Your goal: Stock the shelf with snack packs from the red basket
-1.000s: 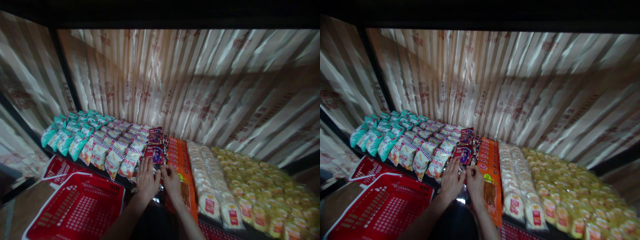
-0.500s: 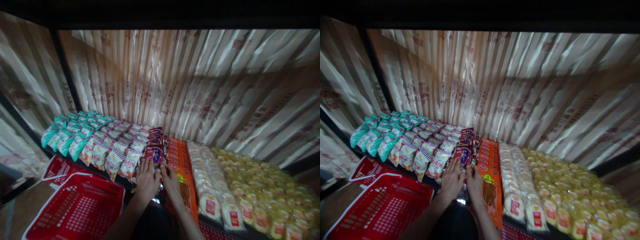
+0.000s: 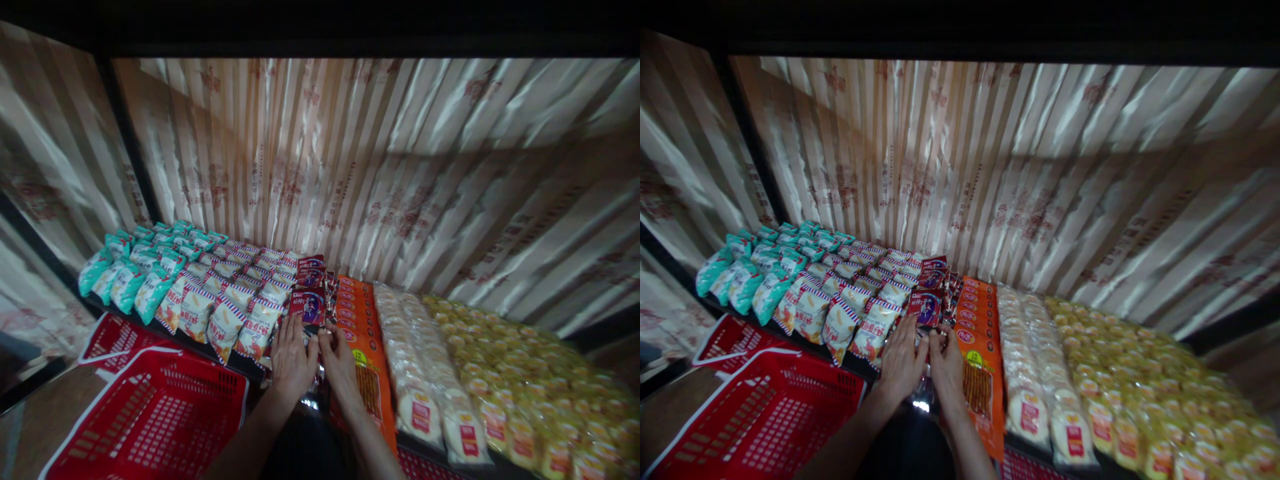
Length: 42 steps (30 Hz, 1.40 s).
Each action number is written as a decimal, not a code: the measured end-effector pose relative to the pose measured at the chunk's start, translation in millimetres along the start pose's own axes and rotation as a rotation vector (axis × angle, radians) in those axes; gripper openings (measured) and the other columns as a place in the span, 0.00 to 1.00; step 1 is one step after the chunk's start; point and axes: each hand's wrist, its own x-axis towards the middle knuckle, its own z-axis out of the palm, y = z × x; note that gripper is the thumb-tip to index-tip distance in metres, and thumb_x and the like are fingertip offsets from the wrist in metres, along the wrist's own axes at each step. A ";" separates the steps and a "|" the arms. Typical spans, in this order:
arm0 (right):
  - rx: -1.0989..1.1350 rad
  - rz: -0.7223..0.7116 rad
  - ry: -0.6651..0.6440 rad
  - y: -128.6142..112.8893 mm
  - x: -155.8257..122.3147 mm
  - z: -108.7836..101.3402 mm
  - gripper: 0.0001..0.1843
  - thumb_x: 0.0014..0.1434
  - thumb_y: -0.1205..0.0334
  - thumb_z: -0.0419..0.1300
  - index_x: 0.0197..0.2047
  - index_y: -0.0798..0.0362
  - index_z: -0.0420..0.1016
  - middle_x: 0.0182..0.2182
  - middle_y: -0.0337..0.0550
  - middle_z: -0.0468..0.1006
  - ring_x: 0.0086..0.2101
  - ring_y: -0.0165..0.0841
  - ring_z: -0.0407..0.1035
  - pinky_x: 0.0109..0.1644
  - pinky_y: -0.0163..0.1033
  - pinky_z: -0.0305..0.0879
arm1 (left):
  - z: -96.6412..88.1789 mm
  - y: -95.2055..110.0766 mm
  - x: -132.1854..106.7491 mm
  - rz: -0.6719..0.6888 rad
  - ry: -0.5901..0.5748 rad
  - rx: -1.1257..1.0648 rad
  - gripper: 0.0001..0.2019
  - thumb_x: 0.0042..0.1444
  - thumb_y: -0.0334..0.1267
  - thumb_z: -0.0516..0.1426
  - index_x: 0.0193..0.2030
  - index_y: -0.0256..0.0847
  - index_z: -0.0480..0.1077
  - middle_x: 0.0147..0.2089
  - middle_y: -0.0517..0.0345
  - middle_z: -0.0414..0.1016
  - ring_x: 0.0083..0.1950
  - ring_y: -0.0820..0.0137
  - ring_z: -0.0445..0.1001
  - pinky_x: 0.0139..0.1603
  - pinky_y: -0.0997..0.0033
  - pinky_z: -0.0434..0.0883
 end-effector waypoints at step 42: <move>-0.869 -0.753 -0.266 -68.4 50.9 23.5 0.20 0.62 0.64 0.45 0.50 0.54 0.73 0.52 0.45 0.72 0.58 0.37 0.54 0.61 0.42 0.51 | 7.8 -8.6 8.9 0.013 -0.001 -0.041 0.28 0.56 0.39 0.51 0.62 0.30 0.57 0.64 0.40 0.59 0.65 0.57 0.58 0.64 0.55 0.58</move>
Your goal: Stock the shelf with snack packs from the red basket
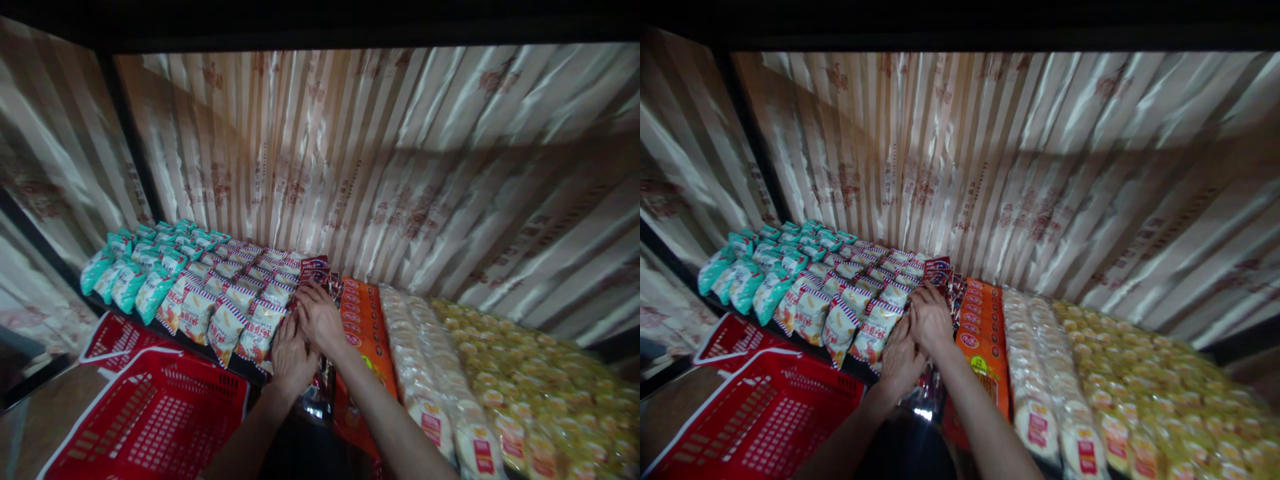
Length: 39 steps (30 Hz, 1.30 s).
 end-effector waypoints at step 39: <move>-0.321 0.042 -0.260 21.9 42.4 28.9 0.20 0.61 0.62 0.45 0.43 0.56 0.78 0.54 0.53 0.71 0.59 0.47 0.54 0.62 0.51 0.42 | 5.1 -2.9 4.6 -0.164 0.070 -0.042 0.22 0.60 0.40 0.47 0.57 0.29 0.63 0.58 0.42 0.67 0.61 0.59 0.64 0.61 0.58 0.63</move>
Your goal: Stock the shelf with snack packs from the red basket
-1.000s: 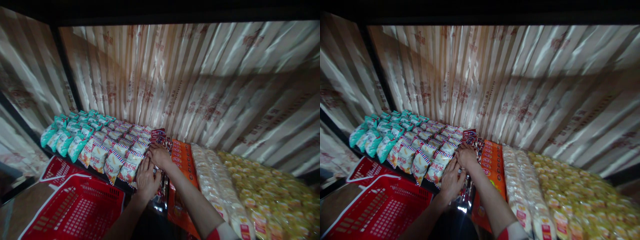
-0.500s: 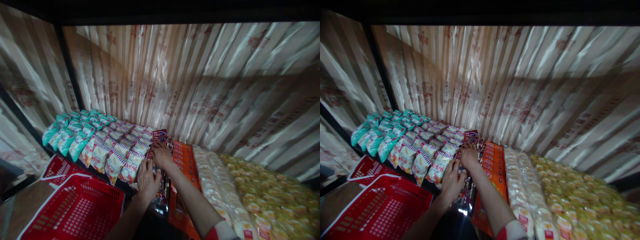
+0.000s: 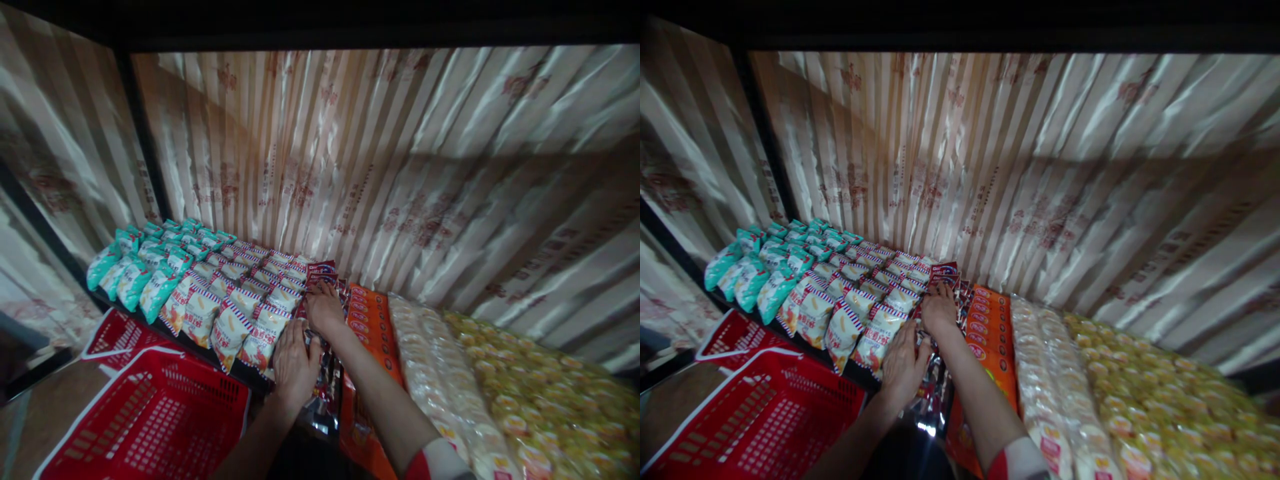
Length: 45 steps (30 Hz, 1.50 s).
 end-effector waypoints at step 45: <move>0.293 0.036 0.457 5.3 -14.7 15.9 0.19 0.62 0.60 0.48 0.45 0.59 0.77 0.51 0.55 0.73 0.58 0.44 0.55 0.61 0.51 0.53 | -3.8 -7.2 -11.7 0.104 0.061 -0.040 0.22 0.63 0.39 0.43 0.61 0.31 0.60 0.63 0.41 0.60 0.66 0.58 0.56 0.63 0.52 0.61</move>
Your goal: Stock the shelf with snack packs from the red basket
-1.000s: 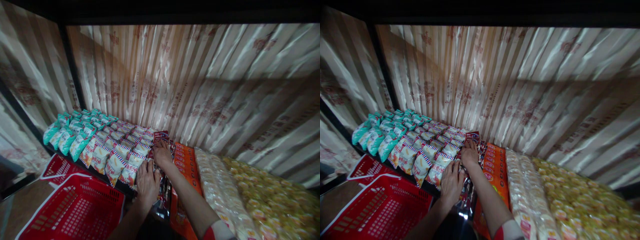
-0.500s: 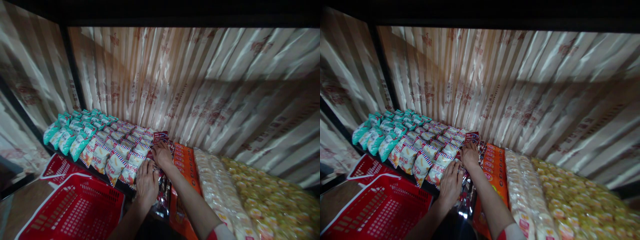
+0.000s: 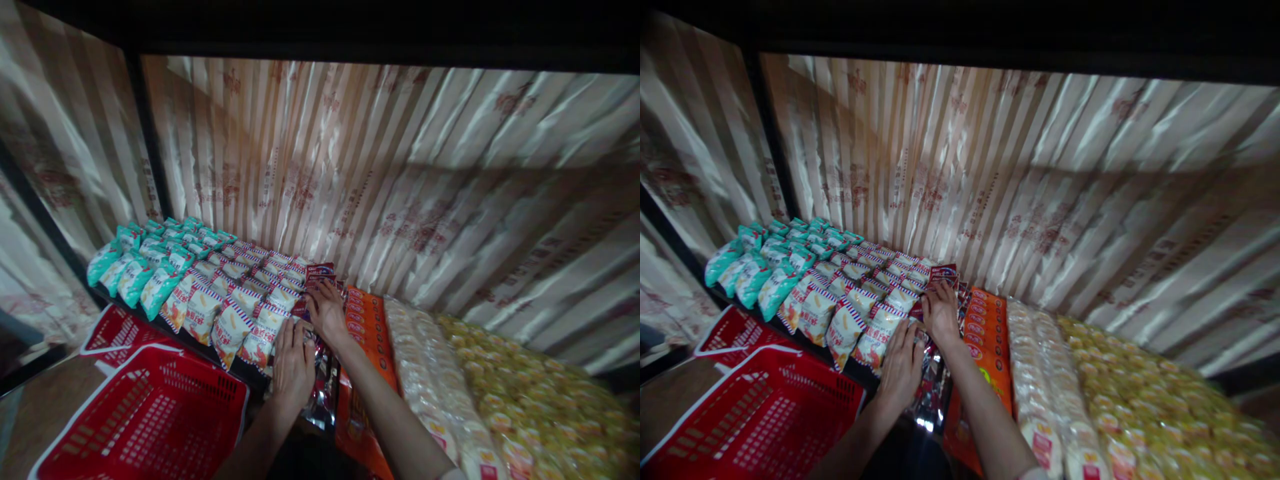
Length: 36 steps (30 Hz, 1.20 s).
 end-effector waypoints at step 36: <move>0.078 0.630 -0.214 -25.5 -81.6 -34.1 0.18 0.60 0.49 0.46 0.33 0.50 0.71 0.28 0.42 0.78 0.30 0.35 0.72 0.30 0.34 0.56 | 8.8 -10.2 -3.6 0.018 0.045 -0.084 0.21 0.64 0.38 0.42 0.59 0.31 0.61 0.62 0.41 0.62 0.66 0.60 0.55 0.63 0.51 0.60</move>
